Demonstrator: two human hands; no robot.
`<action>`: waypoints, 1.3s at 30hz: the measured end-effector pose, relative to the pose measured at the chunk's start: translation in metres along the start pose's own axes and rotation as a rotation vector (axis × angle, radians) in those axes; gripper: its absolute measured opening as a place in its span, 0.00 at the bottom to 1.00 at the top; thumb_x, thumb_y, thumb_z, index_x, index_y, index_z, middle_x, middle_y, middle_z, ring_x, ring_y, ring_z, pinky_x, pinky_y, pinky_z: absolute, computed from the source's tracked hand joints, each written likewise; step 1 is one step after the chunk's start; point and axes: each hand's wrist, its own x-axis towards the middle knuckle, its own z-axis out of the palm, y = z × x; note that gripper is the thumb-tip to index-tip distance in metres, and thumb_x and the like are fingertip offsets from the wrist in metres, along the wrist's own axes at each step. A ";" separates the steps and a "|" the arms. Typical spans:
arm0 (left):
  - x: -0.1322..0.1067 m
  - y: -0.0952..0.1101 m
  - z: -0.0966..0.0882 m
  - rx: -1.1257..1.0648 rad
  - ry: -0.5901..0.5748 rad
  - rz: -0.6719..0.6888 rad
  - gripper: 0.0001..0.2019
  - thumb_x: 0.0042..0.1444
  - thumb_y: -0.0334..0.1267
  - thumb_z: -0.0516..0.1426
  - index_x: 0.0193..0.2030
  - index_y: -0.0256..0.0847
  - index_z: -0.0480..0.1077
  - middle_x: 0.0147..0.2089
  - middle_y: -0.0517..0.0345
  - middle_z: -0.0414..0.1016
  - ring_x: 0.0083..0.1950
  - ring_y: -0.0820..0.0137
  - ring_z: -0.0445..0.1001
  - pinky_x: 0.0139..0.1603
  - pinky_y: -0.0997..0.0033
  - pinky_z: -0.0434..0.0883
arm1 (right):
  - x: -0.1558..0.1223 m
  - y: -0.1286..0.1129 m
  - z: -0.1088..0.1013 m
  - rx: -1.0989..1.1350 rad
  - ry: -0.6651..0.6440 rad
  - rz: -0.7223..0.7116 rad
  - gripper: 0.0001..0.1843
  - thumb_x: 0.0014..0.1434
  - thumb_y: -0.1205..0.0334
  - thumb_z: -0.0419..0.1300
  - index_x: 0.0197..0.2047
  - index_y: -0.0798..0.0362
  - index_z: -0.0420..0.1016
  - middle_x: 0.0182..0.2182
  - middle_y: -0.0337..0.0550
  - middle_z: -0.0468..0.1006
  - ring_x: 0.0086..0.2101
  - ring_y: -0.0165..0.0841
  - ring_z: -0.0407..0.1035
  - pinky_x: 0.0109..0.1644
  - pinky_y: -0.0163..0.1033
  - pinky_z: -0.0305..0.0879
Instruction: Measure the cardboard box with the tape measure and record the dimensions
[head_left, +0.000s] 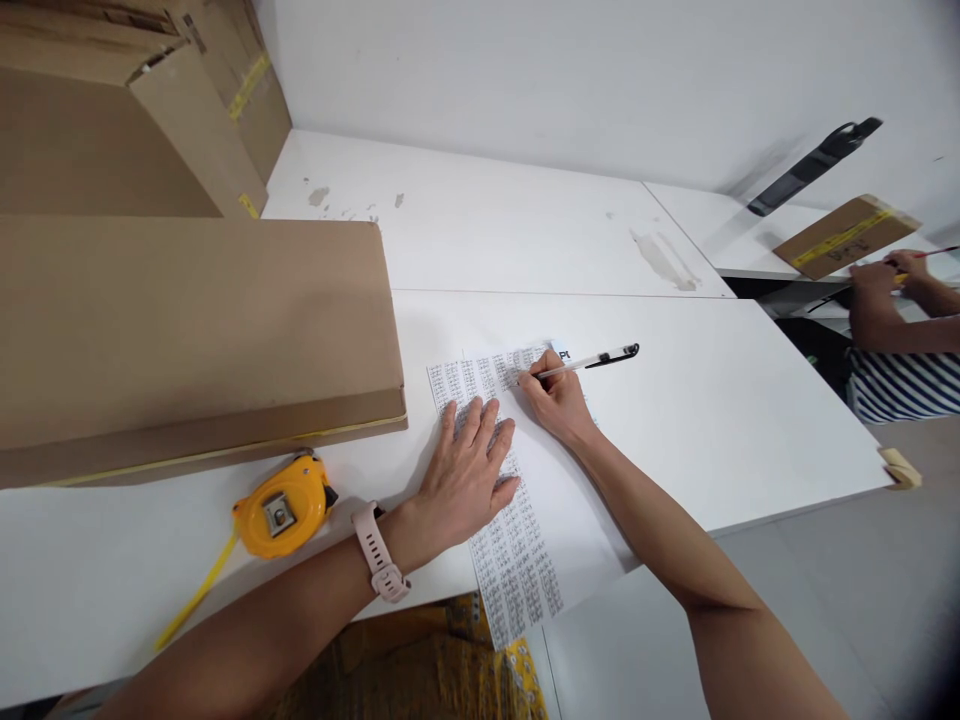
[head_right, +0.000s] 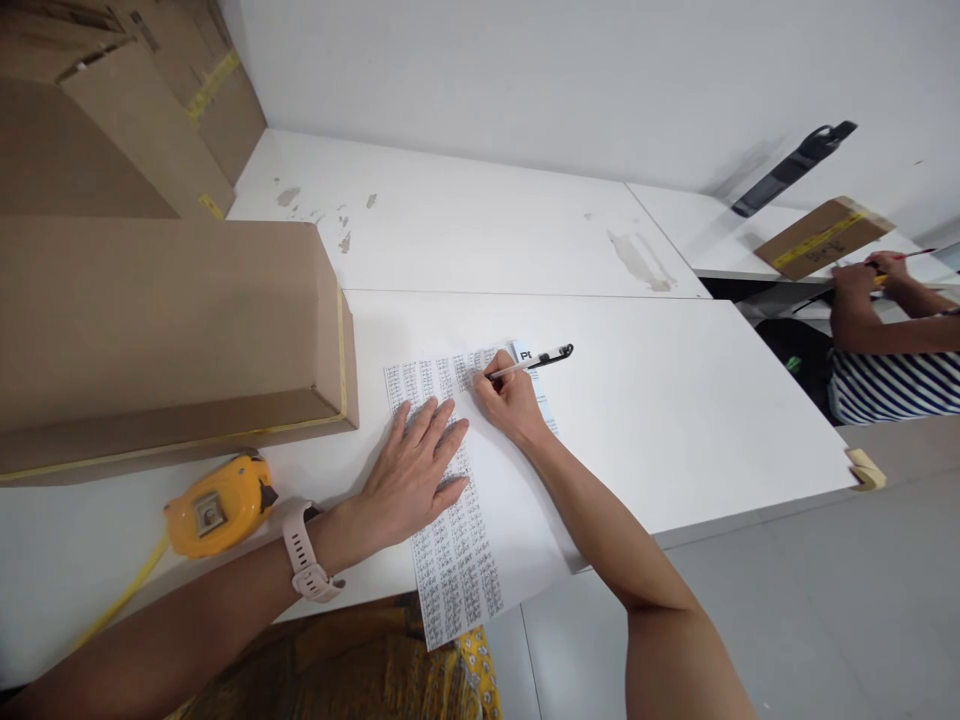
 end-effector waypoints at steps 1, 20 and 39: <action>0.000 0.000 0.000 -0.001 -0.001 -0.001 0.31 0.69 0.52 0.51 0.70 0.31 0.61 0.75 0.33 0.56 0.76 0.42 0.53 0.73 0.34 0.48 | 0.000 0.001 0.000 0.011 -0.003 -0.004 0.12 0.59 0.60 0.59 0.27 0.49 0.61 0.20 0.31 0.59 0.23 0.28 0.54 0.28 0.38 0.50; 0.000 0.000 -0.001 0.000 -0.003 0.001 0.31 0.69 0.52 0.51 0.70 0.31 0.61 0.75 0.33 0.56 0.76 0.42 0.52 0.73 0.35 0.48 | 0.001 0.000 -0.001 -0.003 0.009 0.010 0.11 0.57 0.61 0.59 0.27 0.48 0.60 0.20 0.30 0.58 0.24 0.28 0.53 0.28 0.38 0.50; 0.000 0.000 0.001 -0.002 0.004 0.003 0.31 0.69 0.52 0.50 0.70 0.31 0.61 0.75 0.33 0.56 0.76 0.42 0.52 0.73 0.35 0.47 | 0.001 -0.001 -0.001 -0.004 0.024 0.017 0.11 0.56 0.59 0.59 0.27 0.48 0.60 0.19 0.30 0.57 0.23 0.28 0.52 0.28 0.38 0.50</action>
